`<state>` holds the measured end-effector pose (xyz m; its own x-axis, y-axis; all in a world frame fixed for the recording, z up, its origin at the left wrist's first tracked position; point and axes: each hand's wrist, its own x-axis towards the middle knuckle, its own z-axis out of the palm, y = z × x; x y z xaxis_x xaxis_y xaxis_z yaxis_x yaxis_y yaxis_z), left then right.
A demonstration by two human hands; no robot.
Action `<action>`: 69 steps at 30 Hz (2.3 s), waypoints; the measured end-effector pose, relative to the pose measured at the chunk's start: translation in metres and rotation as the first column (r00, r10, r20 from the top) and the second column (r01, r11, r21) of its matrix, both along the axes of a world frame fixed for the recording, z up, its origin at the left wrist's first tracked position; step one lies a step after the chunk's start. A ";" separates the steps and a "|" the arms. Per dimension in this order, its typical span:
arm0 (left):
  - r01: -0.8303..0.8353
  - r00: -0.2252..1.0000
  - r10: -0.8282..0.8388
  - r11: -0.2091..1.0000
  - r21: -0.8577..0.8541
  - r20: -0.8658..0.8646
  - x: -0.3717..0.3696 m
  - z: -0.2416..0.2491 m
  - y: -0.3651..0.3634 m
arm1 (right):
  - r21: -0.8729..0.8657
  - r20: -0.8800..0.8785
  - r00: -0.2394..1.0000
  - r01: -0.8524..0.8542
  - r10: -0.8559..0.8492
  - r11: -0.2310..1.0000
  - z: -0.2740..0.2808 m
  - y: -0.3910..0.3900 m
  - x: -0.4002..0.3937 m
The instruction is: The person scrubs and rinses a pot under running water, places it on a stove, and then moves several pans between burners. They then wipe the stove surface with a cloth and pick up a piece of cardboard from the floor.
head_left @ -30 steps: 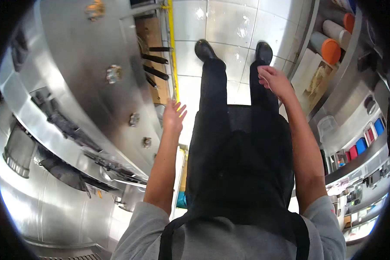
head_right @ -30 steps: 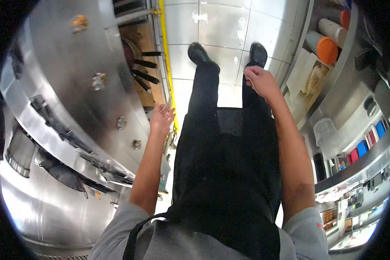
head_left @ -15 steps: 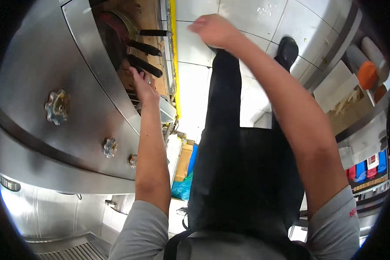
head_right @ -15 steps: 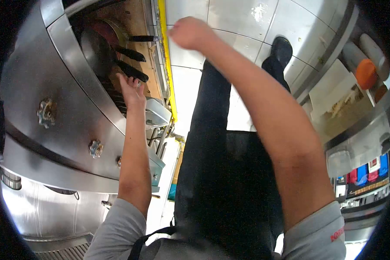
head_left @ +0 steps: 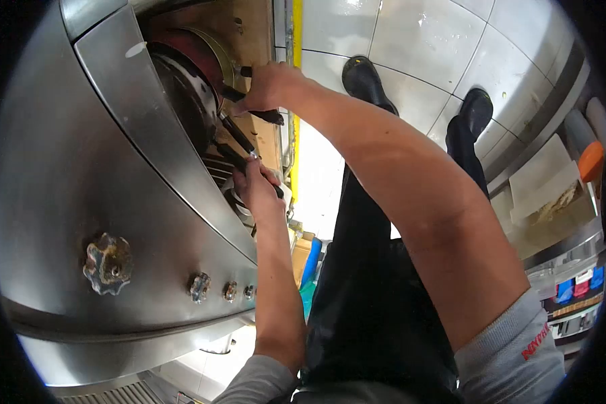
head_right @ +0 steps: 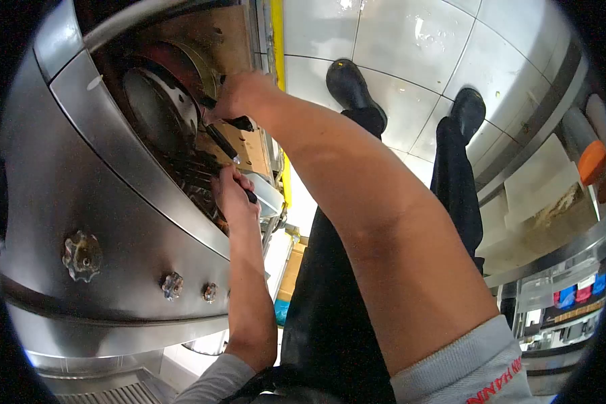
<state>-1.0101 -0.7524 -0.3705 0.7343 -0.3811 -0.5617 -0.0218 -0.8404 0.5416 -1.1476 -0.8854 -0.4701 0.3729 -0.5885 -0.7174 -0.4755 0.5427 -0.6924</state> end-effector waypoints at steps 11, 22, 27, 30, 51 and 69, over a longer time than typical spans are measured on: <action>-0.079 0.997 0.078 0.994 -0.071 -0.015 0.007 -0.027 -0.032 | -0.119 0.193 0.971 -0.118 0.140 0.986 0.022 -0.010 0.035; 0.009 0.983 0.000 0.999 -0.045 0.183 0.007 -0.008 -0.005 | -0.214 0.069 0.978 0.205 -0.195 0.955 0.103 0.079 -0.078; -0.019 0.993 0.027 0.997 -0.072 0.112 0.041 -0.049 -0.021 | -0.065 -0.056 0.995 0.074 -0.078 0.995 0.125 0.115 -0.150; 0.082 0.985 -0.082 0.997 0.007 0.152 0.040 -0.057 -0.023 | 0.002 -0.133 0.988 0.078 -0.077 0.997 0.145 0.145 -0.192; 0.285 0.958 -0.287 0.954 0.088 0.014 0.117 -0.134 0.001 | -0.093 -0.363 0.895 0.241 -0.258 0.966 0.103 0.198 -0.258; -0.386 0.587 0.115 0.910 -0.153 -0.801 -0.001 -0.104 -0.079 | -0.026 -0.298 0.953 -0.070 0.059 0.997 0.118 0.169 -0.224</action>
